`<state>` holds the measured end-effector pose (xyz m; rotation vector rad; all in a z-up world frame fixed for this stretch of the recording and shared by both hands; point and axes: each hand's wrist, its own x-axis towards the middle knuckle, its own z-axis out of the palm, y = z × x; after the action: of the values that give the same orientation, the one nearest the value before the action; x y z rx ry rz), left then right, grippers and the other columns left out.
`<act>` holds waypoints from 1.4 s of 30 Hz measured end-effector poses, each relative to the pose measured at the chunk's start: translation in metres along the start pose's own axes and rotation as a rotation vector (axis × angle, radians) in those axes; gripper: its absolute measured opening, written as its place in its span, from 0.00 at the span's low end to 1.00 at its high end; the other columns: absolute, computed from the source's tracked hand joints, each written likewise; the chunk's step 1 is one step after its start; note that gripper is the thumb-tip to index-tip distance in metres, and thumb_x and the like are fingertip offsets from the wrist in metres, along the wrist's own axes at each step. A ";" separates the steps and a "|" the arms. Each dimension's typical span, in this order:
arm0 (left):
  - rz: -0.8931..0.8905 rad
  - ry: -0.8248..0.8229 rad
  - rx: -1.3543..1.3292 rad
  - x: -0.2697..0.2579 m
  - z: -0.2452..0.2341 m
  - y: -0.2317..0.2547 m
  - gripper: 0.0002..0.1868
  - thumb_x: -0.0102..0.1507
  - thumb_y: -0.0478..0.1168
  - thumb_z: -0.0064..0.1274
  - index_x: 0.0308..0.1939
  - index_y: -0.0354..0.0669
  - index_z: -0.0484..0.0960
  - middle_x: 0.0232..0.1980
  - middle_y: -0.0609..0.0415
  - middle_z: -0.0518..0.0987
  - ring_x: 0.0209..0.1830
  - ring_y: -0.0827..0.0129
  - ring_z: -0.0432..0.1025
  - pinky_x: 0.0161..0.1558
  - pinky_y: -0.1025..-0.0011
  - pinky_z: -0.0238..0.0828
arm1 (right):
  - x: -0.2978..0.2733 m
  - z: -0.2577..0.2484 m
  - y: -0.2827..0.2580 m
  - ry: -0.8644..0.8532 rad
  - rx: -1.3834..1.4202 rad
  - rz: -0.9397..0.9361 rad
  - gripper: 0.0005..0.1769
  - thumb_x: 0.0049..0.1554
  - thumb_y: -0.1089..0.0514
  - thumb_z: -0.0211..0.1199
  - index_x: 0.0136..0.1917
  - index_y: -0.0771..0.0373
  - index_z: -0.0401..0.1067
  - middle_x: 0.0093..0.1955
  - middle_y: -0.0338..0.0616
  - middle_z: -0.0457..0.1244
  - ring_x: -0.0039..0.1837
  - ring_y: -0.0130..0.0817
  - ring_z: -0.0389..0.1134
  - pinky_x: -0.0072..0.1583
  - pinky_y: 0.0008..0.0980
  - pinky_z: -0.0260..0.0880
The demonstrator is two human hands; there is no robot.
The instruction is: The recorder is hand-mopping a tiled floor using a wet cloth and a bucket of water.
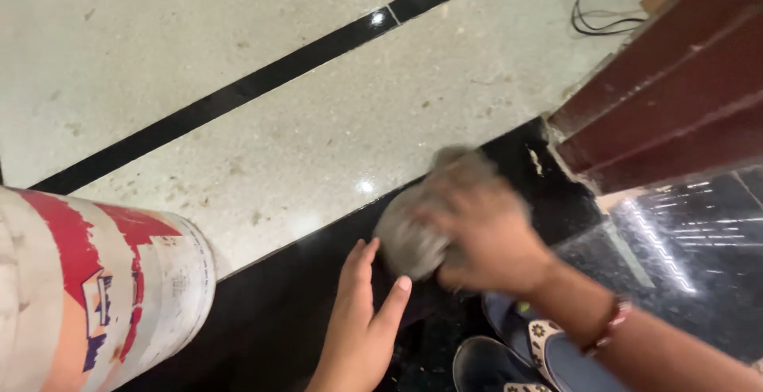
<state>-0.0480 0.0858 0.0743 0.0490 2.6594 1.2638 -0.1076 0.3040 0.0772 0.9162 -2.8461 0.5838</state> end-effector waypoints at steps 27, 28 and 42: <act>0.034 0.220 0.013 -0.015 -0.054 -0.057 0.28 0.63 0.46 0.56 0.66 0.42 0.73 0.73 0.40 0.68 0.74 0.51 0.63 0.70 0.60 0.56 | -0.030 0.087 -0.104 -0.023 0.206 -0.349 0.36 0.46 0.50 0.74 0.68 0.38 0.72 0.72 0.52 0.57 0.77 0.59 0.55 0.63 0.60 0.62; -0.036 0.207 -0.012 -0.016 -0.056 -0.062 0.27 0.63 0.47 0.55 0.65 0.43 0.74 0.72 0.43 0.71 0.73 0.54 0.65 0.70 0.61 0.57 | -0.026 0.080 -0.104 -0.154 0.676 -0.292 0.30 0.53 0.53 0.67 0.69 0.46 0.71 0.72 0.52 0.58 0.77 0.55 0.57 0.68 0.54 0.63; 0.056 -0.083 0.301 -0.010 -0.018 -0.017 0.41 0.59 0.52 0.61 0.69 0.35 0.65 0.73 0.38 0.64 0.75 0.47 0.57 0.70 0.55 0.51 | -0.043 -0.022 0.042 -0.020 0.489 0.853 0.48 0.53 0.43 0.65 0.80 0.61 0.52 0.66 0.78 0.57 0.63 0.74 0.63 0.61 0.61 0.66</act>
<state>-0.0406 0.0595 0.0740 0.2155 2.7672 0.8454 -0.0973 0.3669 0.0745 -0.3550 -3.0609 1.3737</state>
